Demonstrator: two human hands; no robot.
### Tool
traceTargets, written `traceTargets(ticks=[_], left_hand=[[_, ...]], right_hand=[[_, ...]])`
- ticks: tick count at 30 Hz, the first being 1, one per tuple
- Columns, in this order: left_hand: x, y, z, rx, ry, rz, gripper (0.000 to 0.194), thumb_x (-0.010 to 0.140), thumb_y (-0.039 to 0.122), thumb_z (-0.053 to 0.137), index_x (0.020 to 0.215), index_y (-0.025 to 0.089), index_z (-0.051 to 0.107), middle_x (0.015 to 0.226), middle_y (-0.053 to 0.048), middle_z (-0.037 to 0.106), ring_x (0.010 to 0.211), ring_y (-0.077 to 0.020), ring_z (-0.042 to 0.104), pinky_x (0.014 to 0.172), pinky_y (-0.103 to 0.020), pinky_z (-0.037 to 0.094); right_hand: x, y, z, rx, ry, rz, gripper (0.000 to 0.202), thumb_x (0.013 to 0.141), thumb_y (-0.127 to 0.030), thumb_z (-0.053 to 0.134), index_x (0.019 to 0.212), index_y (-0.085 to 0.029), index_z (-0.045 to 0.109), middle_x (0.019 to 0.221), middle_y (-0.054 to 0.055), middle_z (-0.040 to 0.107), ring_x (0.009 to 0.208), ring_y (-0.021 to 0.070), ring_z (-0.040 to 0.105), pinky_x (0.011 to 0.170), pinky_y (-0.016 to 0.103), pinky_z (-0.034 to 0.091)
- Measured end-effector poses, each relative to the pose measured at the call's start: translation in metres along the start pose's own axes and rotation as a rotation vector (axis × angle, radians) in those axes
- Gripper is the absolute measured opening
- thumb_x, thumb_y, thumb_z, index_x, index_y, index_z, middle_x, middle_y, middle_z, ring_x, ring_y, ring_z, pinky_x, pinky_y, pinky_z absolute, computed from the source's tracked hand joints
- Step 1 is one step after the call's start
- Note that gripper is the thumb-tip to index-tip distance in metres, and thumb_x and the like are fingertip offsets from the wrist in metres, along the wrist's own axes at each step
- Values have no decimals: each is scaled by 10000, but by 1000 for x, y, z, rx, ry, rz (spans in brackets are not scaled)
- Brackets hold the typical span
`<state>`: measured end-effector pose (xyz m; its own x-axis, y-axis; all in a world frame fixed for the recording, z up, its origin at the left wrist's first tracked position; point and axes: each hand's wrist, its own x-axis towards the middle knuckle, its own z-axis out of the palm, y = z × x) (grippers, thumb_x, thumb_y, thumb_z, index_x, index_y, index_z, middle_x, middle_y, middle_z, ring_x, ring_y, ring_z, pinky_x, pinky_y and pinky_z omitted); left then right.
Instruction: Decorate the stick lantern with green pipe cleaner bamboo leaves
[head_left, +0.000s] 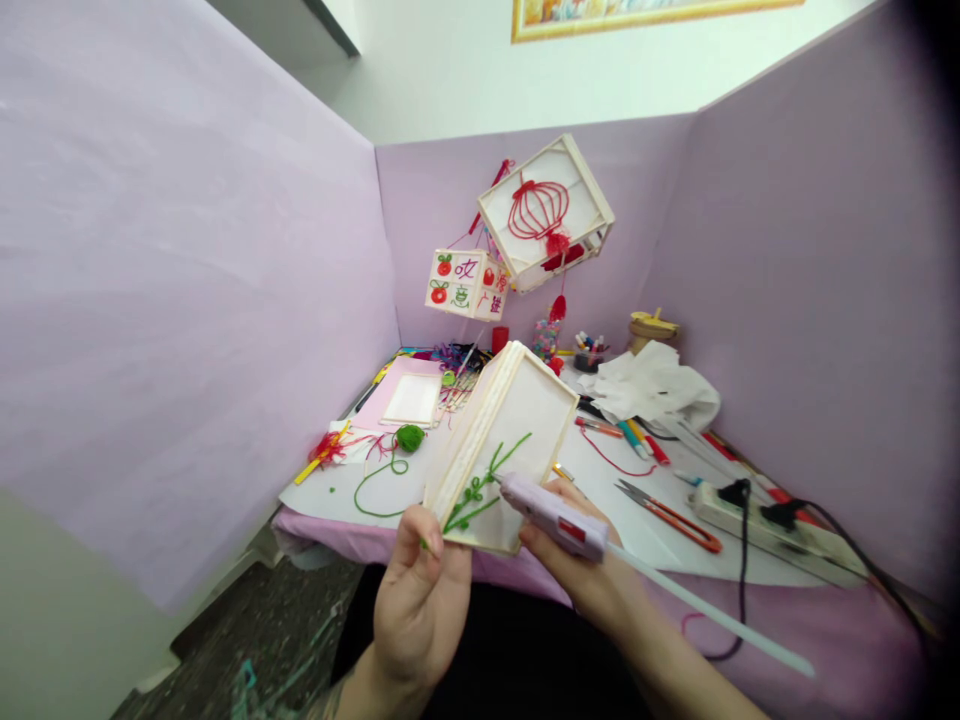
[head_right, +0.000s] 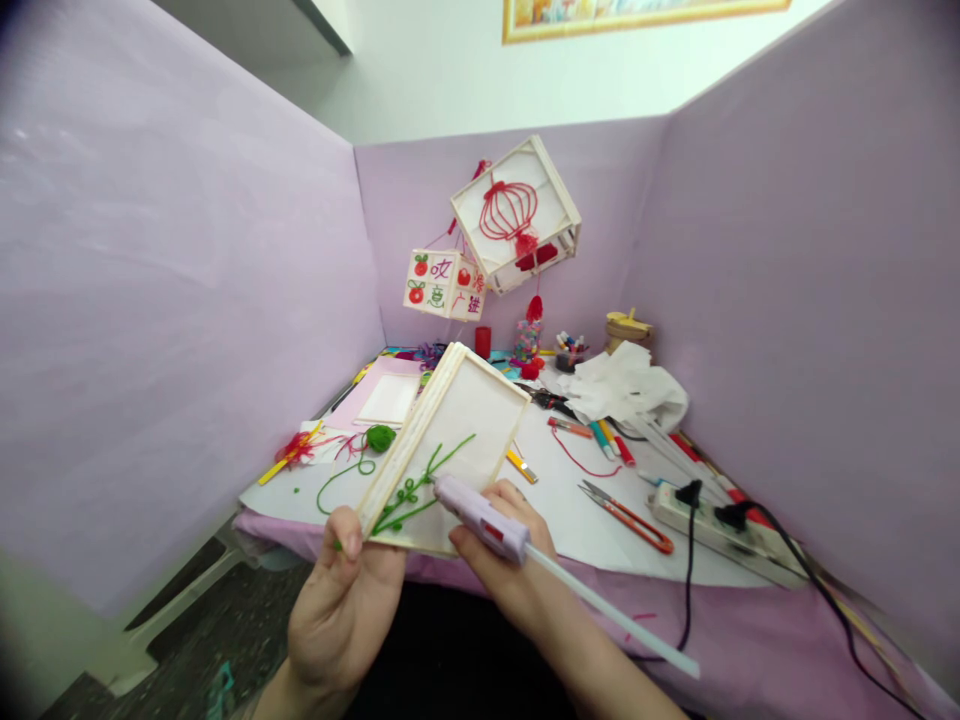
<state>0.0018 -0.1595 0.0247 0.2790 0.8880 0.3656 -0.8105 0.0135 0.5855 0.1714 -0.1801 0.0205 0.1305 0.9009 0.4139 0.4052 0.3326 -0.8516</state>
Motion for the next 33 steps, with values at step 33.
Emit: traceTargets(ticks=[33], left_hand=[[23,-3,-13,-89,82,-38,168,819,264,695,751,223,547,1045,-7,693,1135,-248,584,1015,-451,396]], right_hand=[[41,42,-39,-176,319,35,87,775,-283,647,810,-209,677,922,66,615,871,225,578,790,367,472]])
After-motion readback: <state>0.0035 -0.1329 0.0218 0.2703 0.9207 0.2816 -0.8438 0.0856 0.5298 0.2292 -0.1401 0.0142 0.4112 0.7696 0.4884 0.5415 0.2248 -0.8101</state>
